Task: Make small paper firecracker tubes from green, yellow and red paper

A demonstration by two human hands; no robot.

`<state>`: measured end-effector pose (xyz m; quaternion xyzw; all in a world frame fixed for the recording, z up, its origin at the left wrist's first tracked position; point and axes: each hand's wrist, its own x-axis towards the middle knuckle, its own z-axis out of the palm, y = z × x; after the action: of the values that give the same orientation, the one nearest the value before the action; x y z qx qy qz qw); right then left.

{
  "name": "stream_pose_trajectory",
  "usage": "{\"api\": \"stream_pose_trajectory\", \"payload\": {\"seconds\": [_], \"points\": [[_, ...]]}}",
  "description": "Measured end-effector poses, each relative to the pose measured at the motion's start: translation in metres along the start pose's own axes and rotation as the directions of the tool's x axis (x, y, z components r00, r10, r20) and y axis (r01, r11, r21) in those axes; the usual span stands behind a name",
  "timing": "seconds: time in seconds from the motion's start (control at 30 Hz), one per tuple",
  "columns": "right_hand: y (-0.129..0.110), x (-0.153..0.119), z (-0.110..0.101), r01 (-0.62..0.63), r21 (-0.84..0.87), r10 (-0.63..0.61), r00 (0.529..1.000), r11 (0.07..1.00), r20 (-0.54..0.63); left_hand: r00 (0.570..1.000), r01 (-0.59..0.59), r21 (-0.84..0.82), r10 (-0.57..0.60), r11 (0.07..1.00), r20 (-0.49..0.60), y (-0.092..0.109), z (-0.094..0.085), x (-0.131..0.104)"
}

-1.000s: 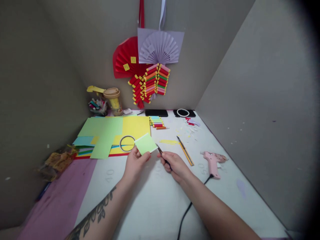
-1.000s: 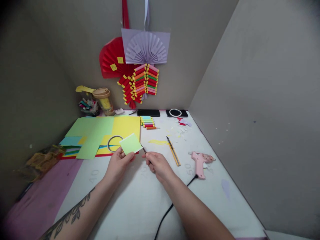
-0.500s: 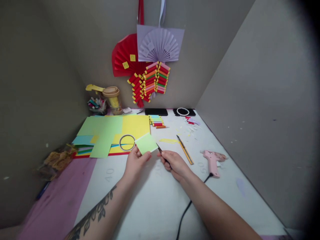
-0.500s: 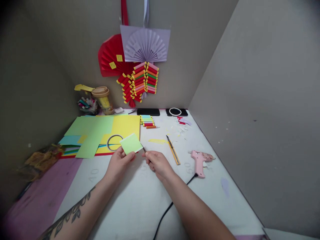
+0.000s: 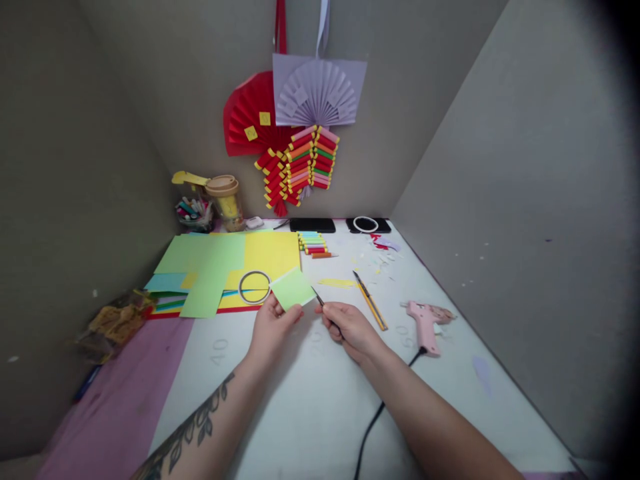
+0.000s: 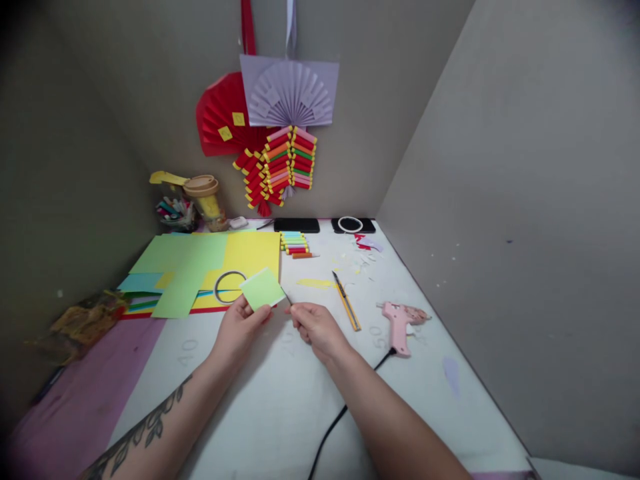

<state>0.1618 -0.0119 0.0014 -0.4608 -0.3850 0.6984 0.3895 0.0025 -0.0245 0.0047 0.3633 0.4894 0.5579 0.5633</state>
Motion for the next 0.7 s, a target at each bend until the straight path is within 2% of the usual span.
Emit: {"api": "stream_pose_trajectory", "payload": {"seconds": [0.23, 0.3, 0.37, 0.43, 0.5, 0.6, 0.7], "points": [[0.0, -0.001, -0.002, 0.035, -0.02, -0.036, 0.999, 0.999, -0.023, 0.998, -0.014, -0.001, 0.014, 1.0, -0.054, 0.0, 0.0, 0.0], [0.0, 0.0, -0.006, 0.086, -0.076, -0.09, 0.995, 0.993, -0.05, 0.998, -0.008, 0.002, 0.008, 1.0, -0.064, 0.0, 0.0, 0.001], [0.0, 0.002, -0.011, 0.177, -0.191, -0.201, 0.973, 0.966, -0.115, 0.998, 0.016, 0.014, -0.015, 1.0, -0.054, -0.001, -0.001, 0.001], [0.001, 0.005, -0.018, 0.286, -0.359, -0.367, 0.913, 0.889, -0.181, 0.998, 0.057, 0.063, -0.055, 0.996, -0.03, -0.004, -0.001, 0.001], [0.001, 0.007, -0.024, 0.37, -0.54, -0.537, 0.823, 0.756, -0.187, 0.995, 0.098, 0.152, -0.101, 0.983, 0.008, -0.008, 0.001, -0.002], [0.0, 0.006, -0.03, 0.422, -0.73, -0.695, 0.712, 0.537, -0.1, 0.986, 0.109, 0.363, -0.146, 0.925, 0.076, -0.014, 0.003, -0.008], [0.001, 0.004, -0.03, 0.446, -0.81, -0.76, 0.65, 0.381, 0.001, 0.982, -0.003, 0.621, -0.113, 0.784, 0.148, -0.014, 0.003, -0.013]]}}
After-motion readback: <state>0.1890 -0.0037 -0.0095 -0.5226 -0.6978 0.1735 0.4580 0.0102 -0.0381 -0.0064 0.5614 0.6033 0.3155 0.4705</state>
